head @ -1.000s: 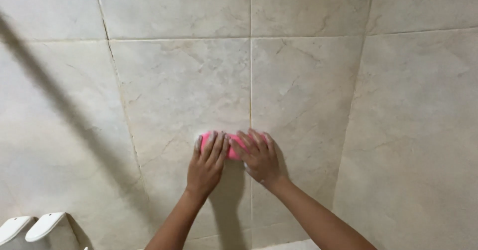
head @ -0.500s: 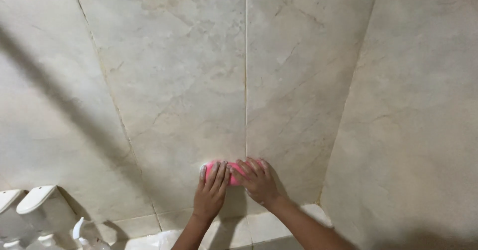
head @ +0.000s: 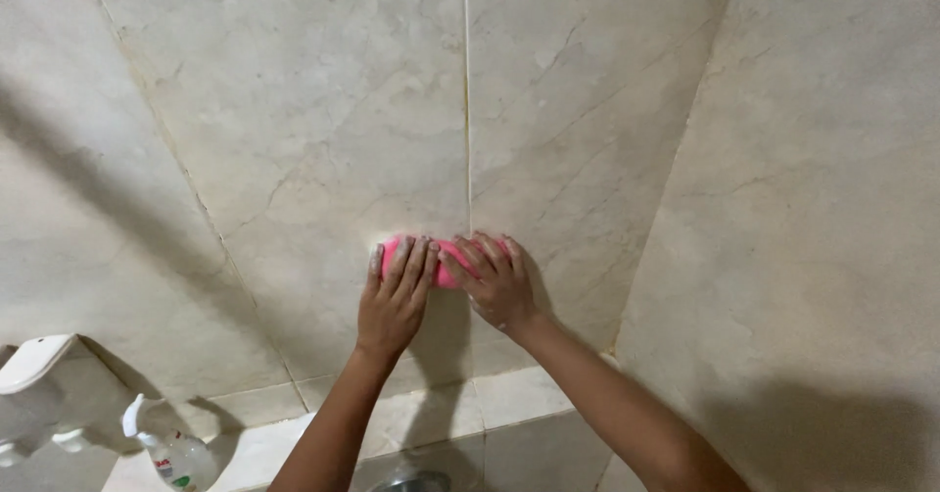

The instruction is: The person scrubs a tiled bathroom ledge and the adjacent wall using a pink sponge. They apply a cleaning agent from a white bottle onto the sponge and scrub the grout lines and tile surfaces thoroughly.

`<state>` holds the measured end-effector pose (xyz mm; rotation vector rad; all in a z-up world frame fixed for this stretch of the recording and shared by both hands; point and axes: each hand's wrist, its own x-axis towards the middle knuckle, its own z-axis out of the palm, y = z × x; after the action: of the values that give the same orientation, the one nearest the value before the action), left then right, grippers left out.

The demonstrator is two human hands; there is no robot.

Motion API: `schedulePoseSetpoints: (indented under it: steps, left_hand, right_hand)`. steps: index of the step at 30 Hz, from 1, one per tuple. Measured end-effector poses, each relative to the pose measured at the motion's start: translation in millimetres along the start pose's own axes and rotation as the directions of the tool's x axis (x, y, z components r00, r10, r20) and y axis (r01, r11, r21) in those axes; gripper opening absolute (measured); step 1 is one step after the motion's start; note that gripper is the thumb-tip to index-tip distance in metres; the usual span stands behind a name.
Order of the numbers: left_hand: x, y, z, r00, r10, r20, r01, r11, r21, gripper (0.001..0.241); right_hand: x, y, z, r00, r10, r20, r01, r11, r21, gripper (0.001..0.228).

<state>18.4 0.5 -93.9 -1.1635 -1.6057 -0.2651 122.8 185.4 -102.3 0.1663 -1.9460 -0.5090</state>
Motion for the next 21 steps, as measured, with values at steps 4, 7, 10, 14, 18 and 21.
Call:
schedulePoseSetpoints:
  steps: [4, 7, 10, 14, 18, 21]
  left_hand:
    - [-44, 18, 22, 1.000, -0.008, 0.026, 0.009, 1.000, -0.028, 0.053]
    - [-81, 34, 32, 0.998, -0.011, 0.064, 0.016, 0.997, -0.074, 0.053]
    - [-112, 53, 33, 0.987, -0.029, 0.157, 0.048, 0.992, -0.115, 0.056]
    - [-161, 83, 45, 0.966, -0.065, 0.250, 0.105, 0.983, -0.149, 0.059]
    - [-200, 102, 55, 0.915, -0.114, 0.387, 0.216, 0.948, -0.233, 0.060]
    - [-204, 108, 57, 0.877, -0.167, 0.451, 0.317, 0.905, -0.282, 0.058]
  right_hand:
    - [-36, -20, 7, 1.000, -0.003, 0.017, 0.003, 1.000, 0.011, 0.056]
    - [-71, -38, 16, 0.997, -0.027, 0.076, 0.026, 0.999, 0.026, 0.057]
    - [-104, -55, 21, 0.984, -0.025, 0.176, 0.007, 0.995, 0.101, 0.057]
    - [-139, -68, 17, 0.958, -0.074, 0.278, 0.012, 0.975, 0.220, 0.059]
    - [-160, -78, 18, 0.837, -0.158, 0.525, -0.100, 0.898, 0.429, 0.062]
    - [-164, -82, 22, 0.769, -0.140, 0.624, -0.219, 0.859, 0.463, 0.064]
